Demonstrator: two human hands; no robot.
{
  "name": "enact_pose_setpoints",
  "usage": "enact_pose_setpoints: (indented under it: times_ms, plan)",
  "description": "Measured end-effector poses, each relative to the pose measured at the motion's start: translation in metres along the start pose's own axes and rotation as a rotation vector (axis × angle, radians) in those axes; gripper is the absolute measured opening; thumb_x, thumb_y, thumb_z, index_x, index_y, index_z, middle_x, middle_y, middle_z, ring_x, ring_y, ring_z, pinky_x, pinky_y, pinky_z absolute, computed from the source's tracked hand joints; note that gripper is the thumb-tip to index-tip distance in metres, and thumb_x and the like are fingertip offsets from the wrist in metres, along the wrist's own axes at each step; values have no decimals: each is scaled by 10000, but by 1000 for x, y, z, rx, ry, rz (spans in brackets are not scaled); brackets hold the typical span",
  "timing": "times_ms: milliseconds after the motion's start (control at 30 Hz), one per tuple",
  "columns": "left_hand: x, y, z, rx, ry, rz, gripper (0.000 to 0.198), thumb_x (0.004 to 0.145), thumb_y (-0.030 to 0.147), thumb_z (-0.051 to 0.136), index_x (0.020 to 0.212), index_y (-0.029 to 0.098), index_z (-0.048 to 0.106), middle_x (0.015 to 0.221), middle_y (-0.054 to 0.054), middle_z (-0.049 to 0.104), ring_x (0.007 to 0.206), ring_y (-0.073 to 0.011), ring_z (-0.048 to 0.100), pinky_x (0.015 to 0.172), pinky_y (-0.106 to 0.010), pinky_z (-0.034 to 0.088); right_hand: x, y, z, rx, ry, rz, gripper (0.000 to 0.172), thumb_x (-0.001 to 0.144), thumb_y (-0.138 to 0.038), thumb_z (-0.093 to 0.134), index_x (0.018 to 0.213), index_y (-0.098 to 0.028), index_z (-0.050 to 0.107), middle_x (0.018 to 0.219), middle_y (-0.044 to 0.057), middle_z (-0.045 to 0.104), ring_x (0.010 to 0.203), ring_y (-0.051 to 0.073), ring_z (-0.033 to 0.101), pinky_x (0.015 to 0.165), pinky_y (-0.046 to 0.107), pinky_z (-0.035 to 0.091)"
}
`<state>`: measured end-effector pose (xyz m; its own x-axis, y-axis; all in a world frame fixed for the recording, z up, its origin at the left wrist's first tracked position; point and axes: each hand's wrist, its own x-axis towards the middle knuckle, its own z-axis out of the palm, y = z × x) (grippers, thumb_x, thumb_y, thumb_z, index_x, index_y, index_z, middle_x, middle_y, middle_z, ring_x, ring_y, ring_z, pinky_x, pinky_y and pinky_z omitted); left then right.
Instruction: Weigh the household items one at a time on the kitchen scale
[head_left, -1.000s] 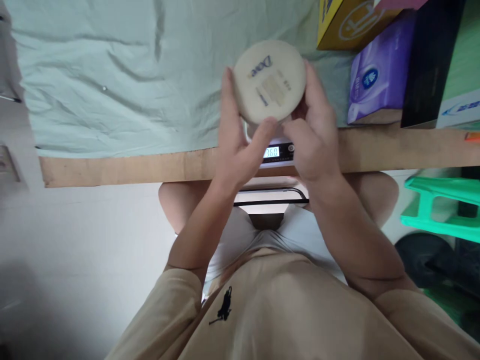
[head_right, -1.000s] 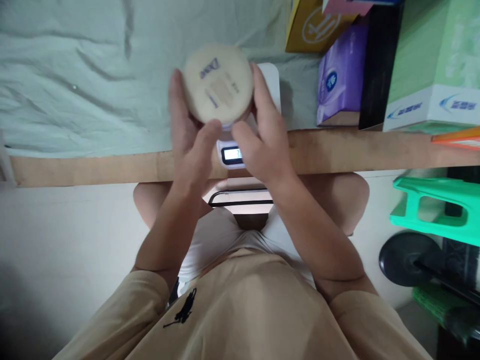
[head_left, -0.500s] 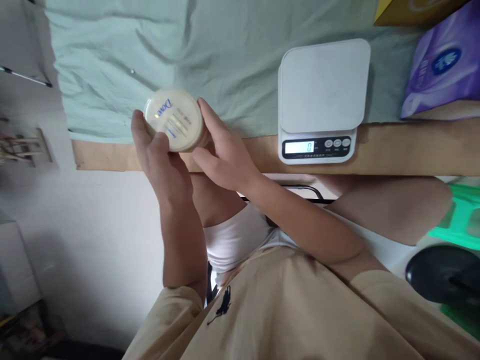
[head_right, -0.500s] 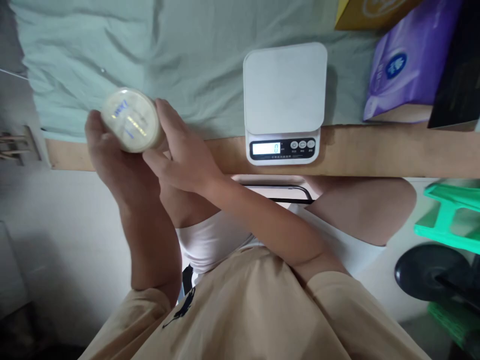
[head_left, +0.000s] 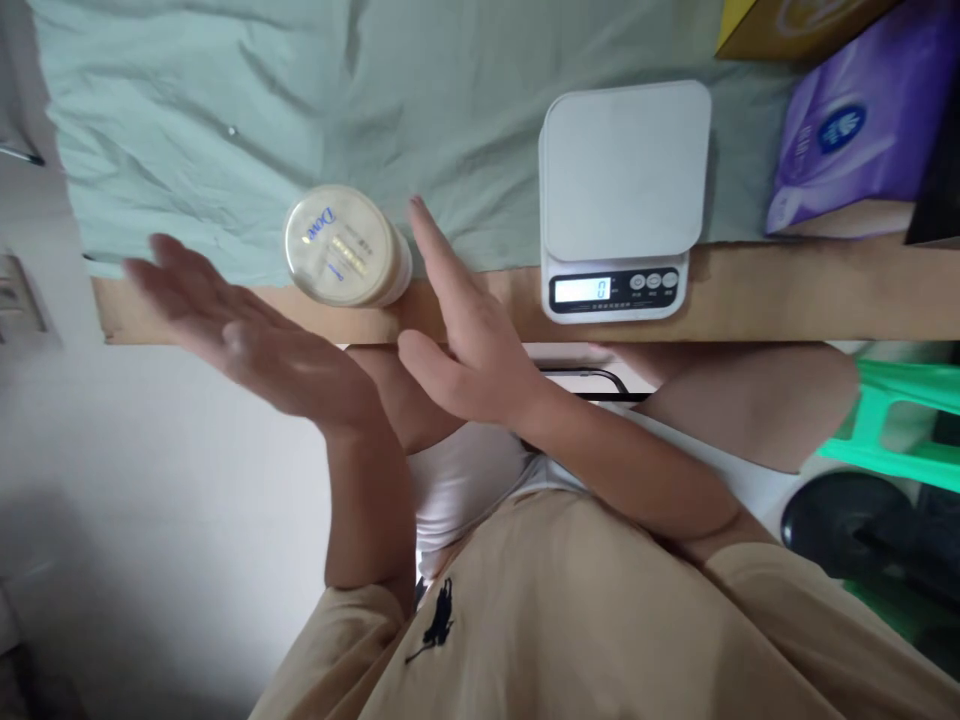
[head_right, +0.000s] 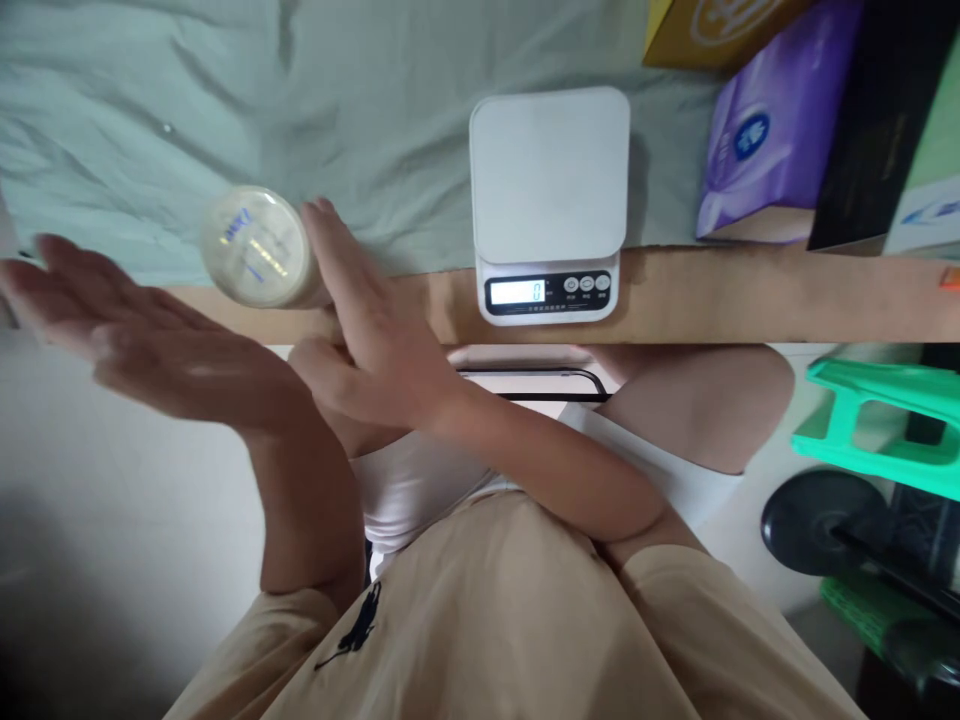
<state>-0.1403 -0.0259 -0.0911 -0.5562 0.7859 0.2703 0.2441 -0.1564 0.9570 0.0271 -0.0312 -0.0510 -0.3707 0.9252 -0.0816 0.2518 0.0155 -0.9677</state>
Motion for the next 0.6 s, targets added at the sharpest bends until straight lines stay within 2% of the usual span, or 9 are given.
enact_pose_setpoints:
  times_ms: [67,133,167,267,367,467,533,600]
  plan:
    - [-11,21,9,-46,70,167,734,843,682,399,1389,206,282,1654,-72,361,1666,-154,262,1425,-302,248,-18,-3,-11,50,14,-89,873,892,-363,449,1669,-84,166,1777,17,139,1703,137,111,1463,339,142]
    - [-28,42,23,-107,17,192,617,883,599,346,1376,228,337,1608,-48,447,1622,-124,350,1414,-311,280,-34,0,-22,105,48,-136,844,916,-363,417,1652,-29,173,1775,79,150,1697,135,146,1452,312,174]
    - [-39,50,31,-129,-32,178,591,889,577,340,1384,256,359,1602,-19,470,1613,-115,365,1411,-315,286,-42,4,-28,132,76,-146,820,934,-359,410,1652,-43,175,1774,83,157,1693,133,160,1449,313,194]
    - [-71,64,56,-164,-175,105,542,899,488,420,1430,380,430,1624,95,464,1628,-121,345,1383,-348,330,-59,20,-41,175,144,-208,736,1004,-366,401,1675,-173,169,1779,32,146,1693,129,160,1452,354,210]
    - [-103,64,78,-241,-318,107,605,872,468,522,1475,441,480,1627,138,454,1609,-141,376,1324,-330,410,-74,38,-52,126,104,-386,770,1023,-365,437,1705,-313,84,1784,-60,53,1698,127,124,1460,359,184]
    - [-131,60,97,-274,-588,68,643,941,549,406,1578,464,389,1711,159,345,1668,-143,279,1406,-335,323,-90,51,-62,116,117,-484,800,1011,-361,426,1709,-374,36,1770,-146,-10,1702,126,75,1467,346,162]
    - [-146,58,108,-243,-757,31,674,976,558,310,1642,479,253,1770,176,202,1707,-157,177,1456,-357,227,-100,57,-66,121,168,-454,764,1018,-431,357,1706,-401,27,1762,-179,-15,1701,136,55,1468,381,168]
    - [-157,56,116,-240,-846,45,716,975,579,277,1671,469,149,1791,168,122,1714,-181,153,1463,-361,216,-106,62,-69,78,195,-356,758,1022,-563,255,1690,-433,-77,1749,-200,-88,1697,155,15,1458,446,204]
